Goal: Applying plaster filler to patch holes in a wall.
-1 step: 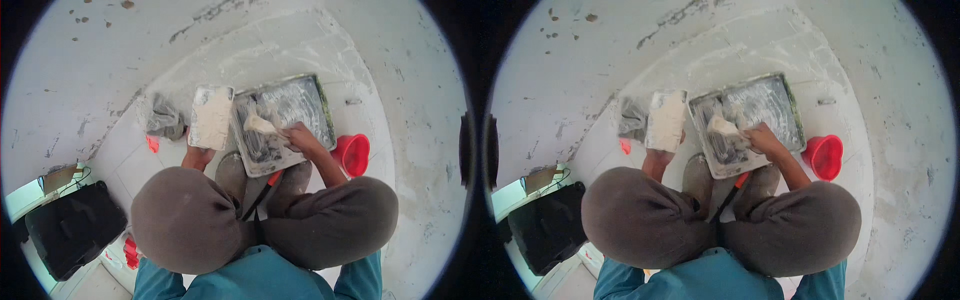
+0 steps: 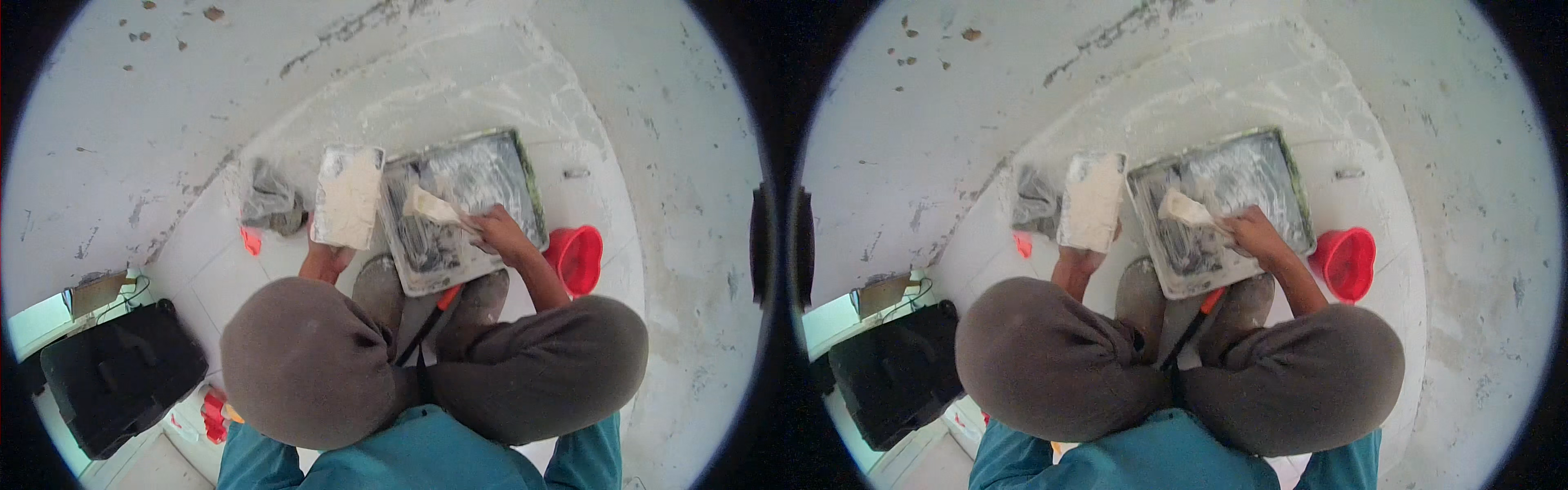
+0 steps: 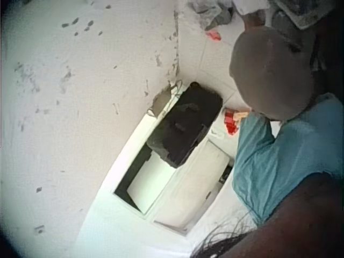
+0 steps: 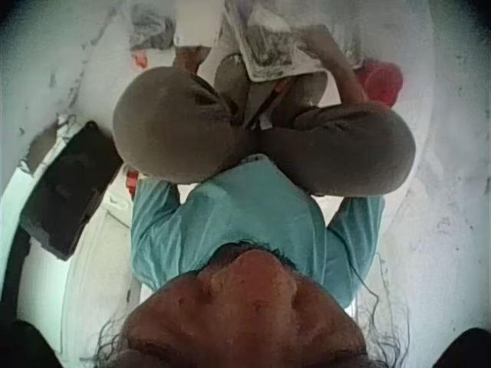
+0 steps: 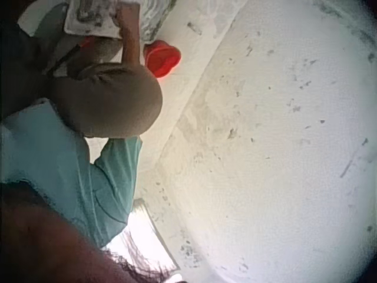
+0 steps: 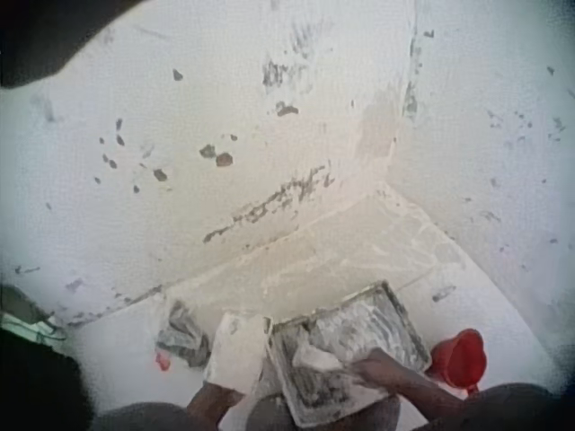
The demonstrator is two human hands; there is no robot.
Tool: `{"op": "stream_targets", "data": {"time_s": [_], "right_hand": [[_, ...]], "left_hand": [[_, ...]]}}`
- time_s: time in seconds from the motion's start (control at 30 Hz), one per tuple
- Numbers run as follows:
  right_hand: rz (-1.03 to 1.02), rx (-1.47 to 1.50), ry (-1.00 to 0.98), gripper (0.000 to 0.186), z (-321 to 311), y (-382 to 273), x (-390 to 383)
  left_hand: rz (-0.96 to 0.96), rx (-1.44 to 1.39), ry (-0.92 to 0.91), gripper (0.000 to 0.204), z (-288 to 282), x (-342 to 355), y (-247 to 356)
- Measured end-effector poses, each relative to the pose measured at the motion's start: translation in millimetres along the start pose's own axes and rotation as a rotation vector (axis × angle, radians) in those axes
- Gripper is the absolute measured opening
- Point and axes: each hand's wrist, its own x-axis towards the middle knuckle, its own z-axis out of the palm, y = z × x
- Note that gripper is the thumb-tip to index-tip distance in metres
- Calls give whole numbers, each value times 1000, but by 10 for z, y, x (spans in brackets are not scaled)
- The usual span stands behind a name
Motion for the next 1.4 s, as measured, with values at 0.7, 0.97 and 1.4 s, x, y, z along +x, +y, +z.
{"op": "stream_targets", "data": {"time_s": [0.7, 0.97, 1.4], "right_hand": [[-1330, -606, 382, 57, -9, -1135, -963], [-1268, -661, 372, 43, -61, -1061, -1135], [-1093, -843, 547, 46, -548, -857, -1330]], "left_hand": [[-254, -253, -88, 42, 1434, 599, -257], [-246, -309, -48, 44, 1318, 535, -310], [-13, -272, -164, 47, 1275, 545, -17]]}}
